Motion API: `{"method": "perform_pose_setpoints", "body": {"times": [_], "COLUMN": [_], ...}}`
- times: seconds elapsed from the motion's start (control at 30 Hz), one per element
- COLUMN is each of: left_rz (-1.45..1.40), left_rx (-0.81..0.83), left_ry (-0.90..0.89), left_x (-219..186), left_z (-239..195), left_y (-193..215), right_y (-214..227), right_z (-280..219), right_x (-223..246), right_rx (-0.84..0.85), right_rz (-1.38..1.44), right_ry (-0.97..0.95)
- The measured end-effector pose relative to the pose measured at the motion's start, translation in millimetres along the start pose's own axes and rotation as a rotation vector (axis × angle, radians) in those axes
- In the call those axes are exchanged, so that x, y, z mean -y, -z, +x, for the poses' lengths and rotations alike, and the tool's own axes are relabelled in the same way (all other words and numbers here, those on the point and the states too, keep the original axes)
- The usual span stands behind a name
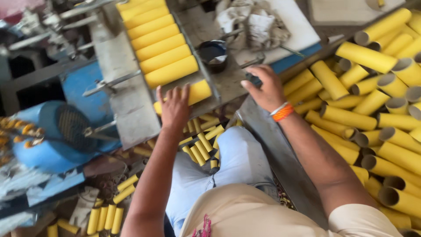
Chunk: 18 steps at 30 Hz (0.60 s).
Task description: The person repeatedly picks up yellow cylindrical tubes from a large pile and places them into a machine hopper. The person handles the cylinders one at a time or in small groups, maintaining a steady flow into the machine.
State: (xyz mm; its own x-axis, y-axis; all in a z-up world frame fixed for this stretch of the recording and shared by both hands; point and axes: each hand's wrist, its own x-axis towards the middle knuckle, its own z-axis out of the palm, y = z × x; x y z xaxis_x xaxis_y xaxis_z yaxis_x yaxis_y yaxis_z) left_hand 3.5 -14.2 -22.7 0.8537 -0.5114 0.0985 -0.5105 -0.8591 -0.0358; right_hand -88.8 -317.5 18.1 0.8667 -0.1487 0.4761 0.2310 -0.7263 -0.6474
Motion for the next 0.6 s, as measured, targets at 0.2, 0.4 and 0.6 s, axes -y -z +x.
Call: {"method": "perform_pose_setpoints", "body": {"times": [0.2,0.4,0.6], "left_rz": [-0.018,-0.453,-0.711], "left_rx": [-0.225,-0.090,-0.062], "left_ry": [0.065,-0.343,-0.545], "left_x": [-27.8,-156.8,-232.5], "left_z": [-2.2,13.3,49.4], "left_y": [25.2,39.3,35.8], "right_y": [73.2,90.7,76.8], "right_z": [-71.3,-95.8,-62.8], "right_x": [-168.7,-315.4,-325.0], "right_rx": [-0.042,0.056,0.207], "right_rz": [-0.189,-0.465,-0.562], "right_ry": [-0.581,-0.499,-0.567]}}
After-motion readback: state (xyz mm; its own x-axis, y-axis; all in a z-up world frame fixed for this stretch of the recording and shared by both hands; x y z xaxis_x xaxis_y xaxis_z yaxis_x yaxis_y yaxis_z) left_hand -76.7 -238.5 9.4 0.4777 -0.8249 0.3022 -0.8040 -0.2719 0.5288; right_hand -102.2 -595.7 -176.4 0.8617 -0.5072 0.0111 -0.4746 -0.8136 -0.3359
